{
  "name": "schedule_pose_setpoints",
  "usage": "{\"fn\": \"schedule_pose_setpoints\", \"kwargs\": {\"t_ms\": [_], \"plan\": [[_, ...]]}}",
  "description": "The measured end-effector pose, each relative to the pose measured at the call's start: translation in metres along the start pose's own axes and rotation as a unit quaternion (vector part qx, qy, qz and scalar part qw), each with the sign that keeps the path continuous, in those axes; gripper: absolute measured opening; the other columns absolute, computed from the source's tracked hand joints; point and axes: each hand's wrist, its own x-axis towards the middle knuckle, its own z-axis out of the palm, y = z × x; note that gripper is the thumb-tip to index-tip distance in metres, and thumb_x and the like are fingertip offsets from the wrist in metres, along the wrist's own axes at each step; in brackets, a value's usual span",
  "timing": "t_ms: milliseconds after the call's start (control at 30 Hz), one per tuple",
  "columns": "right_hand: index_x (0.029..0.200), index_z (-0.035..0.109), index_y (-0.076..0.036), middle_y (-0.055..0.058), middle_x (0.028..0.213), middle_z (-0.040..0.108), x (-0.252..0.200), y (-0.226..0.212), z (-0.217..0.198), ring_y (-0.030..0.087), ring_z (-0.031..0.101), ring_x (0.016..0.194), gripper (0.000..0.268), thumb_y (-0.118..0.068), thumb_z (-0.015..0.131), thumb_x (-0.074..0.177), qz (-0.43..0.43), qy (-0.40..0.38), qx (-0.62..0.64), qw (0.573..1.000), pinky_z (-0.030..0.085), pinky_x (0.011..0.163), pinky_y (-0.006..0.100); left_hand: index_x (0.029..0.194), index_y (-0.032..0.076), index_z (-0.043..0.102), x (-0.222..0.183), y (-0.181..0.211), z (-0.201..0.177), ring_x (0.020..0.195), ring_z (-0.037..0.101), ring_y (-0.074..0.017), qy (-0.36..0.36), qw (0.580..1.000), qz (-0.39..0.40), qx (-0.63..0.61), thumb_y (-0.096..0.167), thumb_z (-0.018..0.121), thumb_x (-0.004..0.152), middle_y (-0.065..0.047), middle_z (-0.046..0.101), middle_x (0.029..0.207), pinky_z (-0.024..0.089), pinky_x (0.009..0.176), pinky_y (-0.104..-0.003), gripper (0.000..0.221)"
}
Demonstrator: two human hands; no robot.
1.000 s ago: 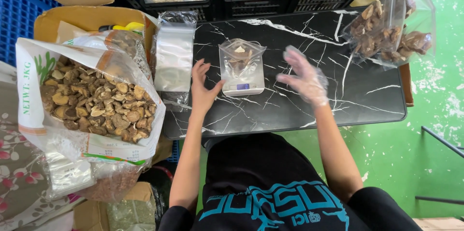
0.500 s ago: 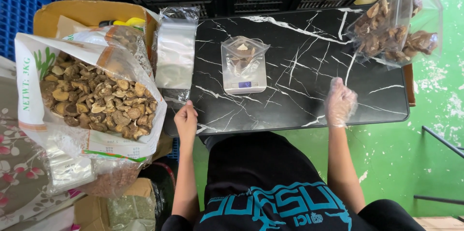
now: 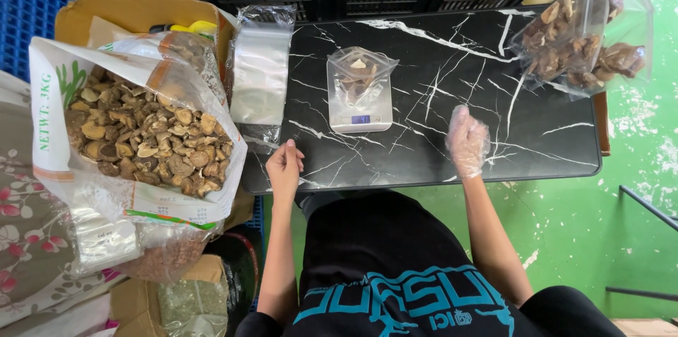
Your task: The person fills small plastic bags with dried mushrooms from a large bulk bag, weighs each small bag on a digital scale, and seals the bags by hand.
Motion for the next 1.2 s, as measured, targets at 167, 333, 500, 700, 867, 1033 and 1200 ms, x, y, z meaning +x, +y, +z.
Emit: {"fn": "schedule_pose_setpoints", "kwargs": {"t_ms": [167,333,500,700,867,1033,1200], "plan": [[0.076,0.062,-0.012,0.005,0.059,0.061,-0.009,-0.018,-0.008,0.014,0.058,0.051,0.048,-0.039,0.05,0.113,-0.025,-0.066,0.15,0.986,0.051,0.05,0.03,0.074,0.009,0.068,0.009,-0.005,-0.003,0.048,0.047,-0.0118,-0.011,1.0,0.018,0.008,0.026,0.055,0.108,-0.007,0.058,0.051,0.04,0.054,-0.027,0.04],[0.092,0.065,-0.008,0.016,0.079,0.072,-0.006,-0.045,-0.022,0.033,0.073,0.08,0.035,-0.031,0.048,0.113,-0.082,-0.092,0.096,0.988,0.058,0.07,0.047,0.08,0.009,0.069,0.008,-0.011,-0.003,0.053,0.052,-0.0121,-0.018,1.0,0.016,-0.001,0.028,0.058,0.107,-0.008,0.063,0.057,0.043,0.058,-0.026,0.035],[0.097,0.068,-0.02,0.003,0.075,0.073,-0.006,-0.058,-0.035,0.028,0.074,0.081,0.023,-0.036,0.057,0.108,-0.114,-0.096,0.023,0.989,0.056,0.078,0.044,0.082,0.007,0.069,0.005,-0.009,-0.003,0.06,0.063,-0.0143,-0.022,0.999,0.005,-0.024,0.024,0.06,0.106,-0.009,0.067,0.063,0.05,0.064,-0.026,0.03],[0.102,0.073,-0.018,0.007,0.086,0.075,-0.009,-0.073,-0.039,0.027,0.074,0.086,0.016,-0.034,0.071,0.103,-0.108,-0.099,0.096,0.985,0.057,0.08,0.043,0.086,0.006,0.07,0.006,-0.015,-0.004,0.066,0.068,-0.0164,-0.023,0.999,0.005,-0.042,0.022,0.061,0.105,-0.011,0.069,0.068,0.054,0.068,-0.026,0.027],[0.105,0.075,-0.022,0.003,0.088,0.074,-0.002,-0.048,-0.027,0.031,0.072,0.089,0.015,-0.036,0.076,0.1,-0.105,-0.097,0.045,0.989,0.055,0.082,0.047,0.092,0.005,0.07,0.006,-0.012,-0.002,0.071,0.071,-0.0161,-0.027,0.998,-0.005,-0.054,0.023,0.062,0.105,-0.011,0.072,0.073,0.056,0.07,-0.026,0.023],[0.107,0.075,-0.026,0.0,0.092,0.075,-0.002,-0.052,-0.025,0.026,0.072,0.093,0.016,-0.039,0.077,0.098,-0.085,-0.113,0.053,0.989,0.055,0.086,0.043,0.094,0.005,0.071,0.006,-0.013,0.0,0.075,0.072,-0.0171,-0.025,0.997,-0.014,-0.07,0.021,0.063,0.103,-0.013,0.074,0.081,0.058,0.071,-0.026,0.02],[0.12,0.074,-0.02,0.008,0.111,0.075,-0.002,-0.149,-0.053,0.027,0.071,0.107,0.031,-0.033,0.078,0.092,-0.093,-0.215,0.115,0.965,0.054,0.098,0.045,0.113,0.002,0.071,0.037,0.041,0.011,0.113,0.067,-0.0369,-0.06,0.998,0.023,-0.024,0.021,0.066,0.101,-0.023,0.071,0.112,0.055,0.097,-0.049,0.023]]}}
